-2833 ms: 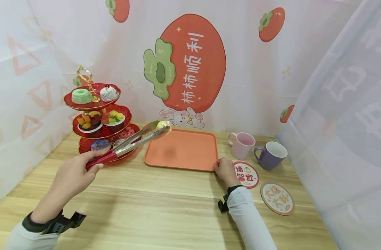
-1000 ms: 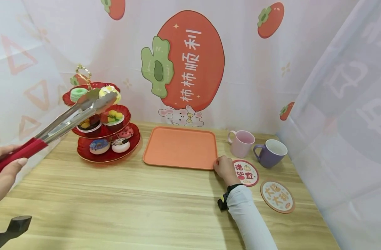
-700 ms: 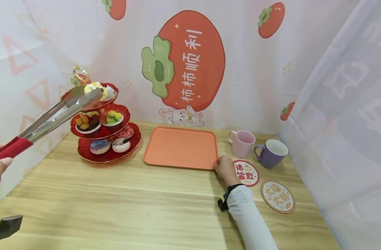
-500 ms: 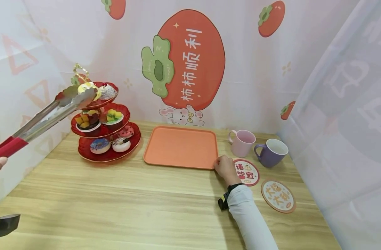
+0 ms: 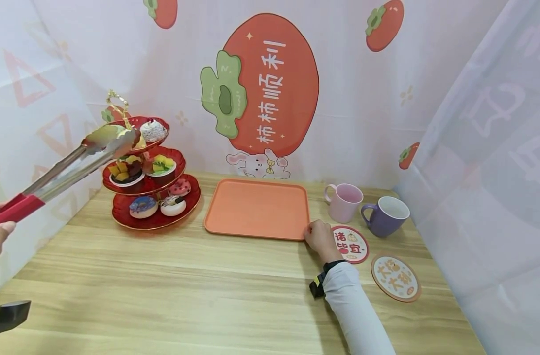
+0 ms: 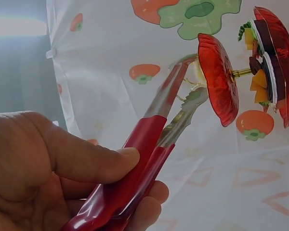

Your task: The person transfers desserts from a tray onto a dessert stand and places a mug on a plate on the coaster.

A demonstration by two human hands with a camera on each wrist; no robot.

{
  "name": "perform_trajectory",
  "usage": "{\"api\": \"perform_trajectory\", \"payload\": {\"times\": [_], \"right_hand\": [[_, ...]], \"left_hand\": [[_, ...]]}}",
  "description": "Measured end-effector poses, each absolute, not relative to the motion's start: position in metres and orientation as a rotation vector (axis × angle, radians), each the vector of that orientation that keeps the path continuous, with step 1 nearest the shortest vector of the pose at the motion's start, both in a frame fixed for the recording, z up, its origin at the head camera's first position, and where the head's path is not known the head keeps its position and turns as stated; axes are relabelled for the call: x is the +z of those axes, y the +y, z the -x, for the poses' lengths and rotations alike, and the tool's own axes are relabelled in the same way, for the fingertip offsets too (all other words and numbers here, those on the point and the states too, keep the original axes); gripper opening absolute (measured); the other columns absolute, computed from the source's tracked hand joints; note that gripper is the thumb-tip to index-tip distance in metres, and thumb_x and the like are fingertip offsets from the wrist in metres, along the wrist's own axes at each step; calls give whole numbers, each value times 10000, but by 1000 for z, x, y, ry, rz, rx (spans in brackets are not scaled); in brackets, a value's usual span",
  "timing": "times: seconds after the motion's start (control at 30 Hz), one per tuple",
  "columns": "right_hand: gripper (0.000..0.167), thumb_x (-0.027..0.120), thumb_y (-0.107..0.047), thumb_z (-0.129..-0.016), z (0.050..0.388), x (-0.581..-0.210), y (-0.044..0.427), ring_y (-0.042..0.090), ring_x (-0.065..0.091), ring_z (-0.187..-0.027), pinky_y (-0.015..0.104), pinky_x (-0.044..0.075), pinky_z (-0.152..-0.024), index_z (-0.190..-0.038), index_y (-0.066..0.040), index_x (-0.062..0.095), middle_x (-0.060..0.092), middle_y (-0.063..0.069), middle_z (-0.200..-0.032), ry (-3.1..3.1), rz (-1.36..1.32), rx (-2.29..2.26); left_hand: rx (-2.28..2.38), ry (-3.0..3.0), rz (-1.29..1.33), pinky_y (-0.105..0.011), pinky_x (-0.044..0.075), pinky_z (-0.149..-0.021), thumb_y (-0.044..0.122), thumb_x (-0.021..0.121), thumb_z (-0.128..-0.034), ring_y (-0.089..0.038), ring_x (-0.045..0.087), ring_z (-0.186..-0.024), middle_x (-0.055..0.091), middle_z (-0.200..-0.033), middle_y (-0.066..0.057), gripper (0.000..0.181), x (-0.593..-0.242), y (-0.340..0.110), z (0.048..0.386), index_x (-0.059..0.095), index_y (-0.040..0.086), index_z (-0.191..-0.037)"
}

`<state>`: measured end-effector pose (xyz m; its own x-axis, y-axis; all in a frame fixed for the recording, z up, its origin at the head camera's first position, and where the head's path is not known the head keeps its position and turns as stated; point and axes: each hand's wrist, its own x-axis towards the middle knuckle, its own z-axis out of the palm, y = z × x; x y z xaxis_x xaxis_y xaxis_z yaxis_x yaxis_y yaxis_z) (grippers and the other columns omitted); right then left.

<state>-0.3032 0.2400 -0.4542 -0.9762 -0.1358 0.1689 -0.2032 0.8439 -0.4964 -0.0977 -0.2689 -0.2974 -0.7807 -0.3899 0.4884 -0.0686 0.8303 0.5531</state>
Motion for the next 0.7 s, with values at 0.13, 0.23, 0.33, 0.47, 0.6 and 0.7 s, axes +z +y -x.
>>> {"api": "perform_trajectory", "payload": {"times": [0.13,0.23,0.33,0.47,0.6,0.7], "right_hand": [[251,607,-28,-813,303,-454,240,121,480,-460,272,373,-490,-577,-89,547,478,-19,-512,-2882,-286,779],[268,608,-38,-822,303,-454,241,120,471,-455,268,363,-483,-570,-96,535,467,-22,-505,-2889,-283,769],[282,606,-42,-828,304,-454,241,119,469,-452,268,360,-480,-565,-101,525,464,-23,-499,-2899,-278,768],[291,611,-38,-820,304,-455,240,120,466,-458,276,360,-491,-553,-107,517,457,-29,-491,-2895,-277,761],[288,616,-33,-810,303,-456,240,123,462,-462,281,358,-494,-551,-107,514,451,-33,-491,-2880,-292,754],[285,617,-32,-811,304,-455,240,124,459,-463,280,355,-492,-554,-105,516,450,-32,-495,-2878,-298,755]], "left_hand": [[-656,-2410,-319,-149,275,-397,-72,559,-854,-332,443,-608,490,-967,-404,328,-297,-269,98,501,-176,-1160],[-642,-2417,-321,-149,283,-391,-64,562,-856,-348,461,-617,494,-973,-400,335,-298,-271,100,501,-171,-1168],[-642,-2433,-330,-162,297,-380,-47,555,-868,-411,476,-663,491,-993,-402,355,-301,-274,102,489,-164,-1197],[-649,-2448,-346,-167,304,-380,-42,550,-876,-436,477,-700,485,-1014,-404,372,-304,-275,103,476,-155,-1223],[-642,-2443,-346,-156,299,-383,-52,553,-871,-454,478,-721,484,-1013,-405,370,-304,-275,103,478,-157,-1218],[-641,-2441,-345,-154,299,-379,-52,555,-871,-453,476,-711,482,-1011,-406,373,-304,-274,102,476,-158,-1220]]}}
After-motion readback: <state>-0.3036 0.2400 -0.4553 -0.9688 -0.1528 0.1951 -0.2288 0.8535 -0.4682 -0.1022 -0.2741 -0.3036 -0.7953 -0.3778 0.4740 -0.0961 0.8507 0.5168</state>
